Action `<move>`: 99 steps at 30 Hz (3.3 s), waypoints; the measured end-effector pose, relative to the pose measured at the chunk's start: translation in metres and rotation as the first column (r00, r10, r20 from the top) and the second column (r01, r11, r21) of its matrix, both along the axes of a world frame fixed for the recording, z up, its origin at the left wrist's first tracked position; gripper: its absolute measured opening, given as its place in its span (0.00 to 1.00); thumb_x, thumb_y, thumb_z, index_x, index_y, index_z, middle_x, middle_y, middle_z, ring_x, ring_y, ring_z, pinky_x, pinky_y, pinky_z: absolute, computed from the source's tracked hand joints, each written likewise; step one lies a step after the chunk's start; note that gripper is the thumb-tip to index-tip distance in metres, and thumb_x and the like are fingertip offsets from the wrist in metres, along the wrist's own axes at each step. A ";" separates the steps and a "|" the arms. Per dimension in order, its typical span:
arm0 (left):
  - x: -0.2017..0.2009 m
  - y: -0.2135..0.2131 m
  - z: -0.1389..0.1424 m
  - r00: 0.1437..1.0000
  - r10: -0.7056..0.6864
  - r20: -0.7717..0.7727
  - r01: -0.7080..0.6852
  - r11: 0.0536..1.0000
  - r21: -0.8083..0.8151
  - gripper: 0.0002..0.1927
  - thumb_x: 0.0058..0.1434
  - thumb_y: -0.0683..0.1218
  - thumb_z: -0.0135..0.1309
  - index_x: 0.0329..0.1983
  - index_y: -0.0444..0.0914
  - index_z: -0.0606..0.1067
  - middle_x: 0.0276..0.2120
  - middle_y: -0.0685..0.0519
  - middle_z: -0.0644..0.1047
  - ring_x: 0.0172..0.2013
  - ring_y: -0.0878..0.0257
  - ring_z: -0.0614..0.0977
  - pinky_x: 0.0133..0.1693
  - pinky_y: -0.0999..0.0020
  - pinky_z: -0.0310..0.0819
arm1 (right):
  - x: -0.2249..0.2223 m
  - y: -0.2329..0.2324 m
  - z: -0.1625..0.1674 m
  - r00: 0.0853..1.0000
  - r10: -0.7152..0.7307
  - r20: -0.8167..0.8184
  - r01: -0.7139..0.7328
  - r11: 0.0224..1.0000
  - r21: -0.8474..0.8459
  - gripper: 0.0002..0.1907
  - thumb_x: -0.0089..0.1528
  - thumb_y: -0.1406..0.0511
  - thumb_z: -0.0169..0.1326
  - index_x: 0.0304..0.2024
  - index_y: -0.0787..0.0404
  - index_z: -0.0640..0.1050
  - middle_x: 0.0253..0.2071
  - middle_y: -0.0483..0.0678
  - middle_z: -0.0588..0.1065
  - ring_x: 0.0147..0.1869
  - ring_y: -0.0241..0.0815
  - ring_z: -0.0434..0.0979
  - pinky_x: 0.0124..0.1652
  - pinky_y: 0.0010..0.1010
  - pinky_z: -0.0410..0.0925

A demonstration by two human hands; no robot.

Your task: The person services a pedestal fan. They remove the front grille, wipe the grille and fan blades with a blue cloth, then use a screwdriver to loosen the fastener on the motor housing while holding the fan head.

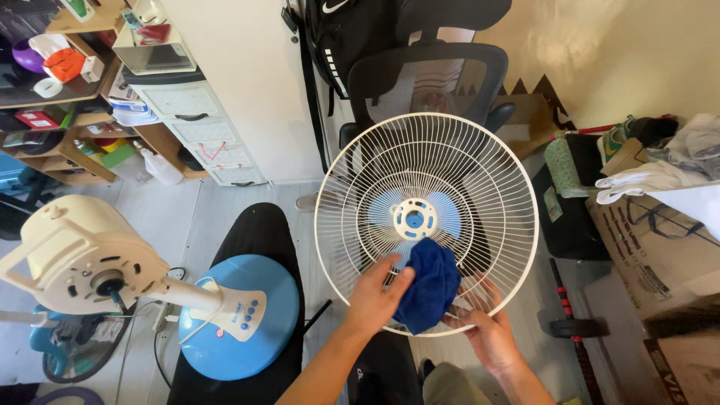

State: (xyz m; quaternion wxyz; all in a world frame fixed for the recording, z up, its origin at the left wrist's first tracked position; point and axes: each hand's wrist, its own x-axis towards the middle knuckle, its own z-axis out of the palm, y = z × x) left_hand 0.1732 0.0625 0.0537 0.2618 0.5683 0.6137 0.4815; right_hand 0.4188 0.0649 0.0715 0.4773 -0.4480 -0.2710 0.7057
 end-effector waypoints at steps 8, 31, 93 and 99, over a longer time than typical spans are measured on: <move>-0.041 -0.042 0.001 0.241 0.310 0.920 0.143 0.926 -0.349 0.52 0.56 0.36 0.56 0.82 0.47 0.49 0.66 0.32 0.73 0.56 0.36 0.83 0.52 0.44 0.82 | 0.039 0.025 -0.018 0.991 0.131 -0.029 -0.132 0.990 -0.050 0.54 0.48 0.76 0.43 0.81 0.53 0.54 0.71 0.63 0.68 0.58 0.72 0.81 0.55 0.55 0.76; 0.068 -0.036 0.017 0.111 0.198 0.974 0.210 0.953 -0.218 0.50 0.56 0.29 0.44 0.81 0.52 0.51 0.70 0.38 0.67 0.56 0.40 0.83 0.47 0.37 0.87 | -0.033 0.155 0.064 0.336 -0.527 0.780 -0.754 0.346 0.559 0.30 0.64 0.59 0.62 0.67 0.65 0.76 0.69 0.69 0.70 0.74 0.72 0.66 0.70 0.53 0.61; 0.073 -0.060 -0.027 0.187 0.247 0.951 0.261 0.921 -0.290 0.54 0.53 0.29 0.45 0.81 0.57 0.50 0.73 0.45 0.65 0.58 0.42 0.82 0.49 0.40 0.87 | -0.036 0.213 0.049 0.615 -0.595 0.518 -0.076 0.609 0.790 0.28 0.79 0.55 0.42 0.76 0.64 0.66 0.76 0.65 0.68 0.82 0.61 0.65 0.76 0.48 0.58; 0.091 -0.064 -0.008 0.137 0.214 0.967 0.498 0.829 -0.254 0.57 0.55 0.26 0.43 0.84 0.56 0.46 0.74 0.40 0.63 0.62 0.41 0.82 0.51 0.39 0.87 | -0.057 0.276 0.054 0.166 -0.663 0.730 -0.064 0.732 0.679 0.33 0.79 0.52 0.37 0.83 0.59 0.63 0.78 0.69 0.56 0.84 0.66 0.47 0.72 0.76 0.41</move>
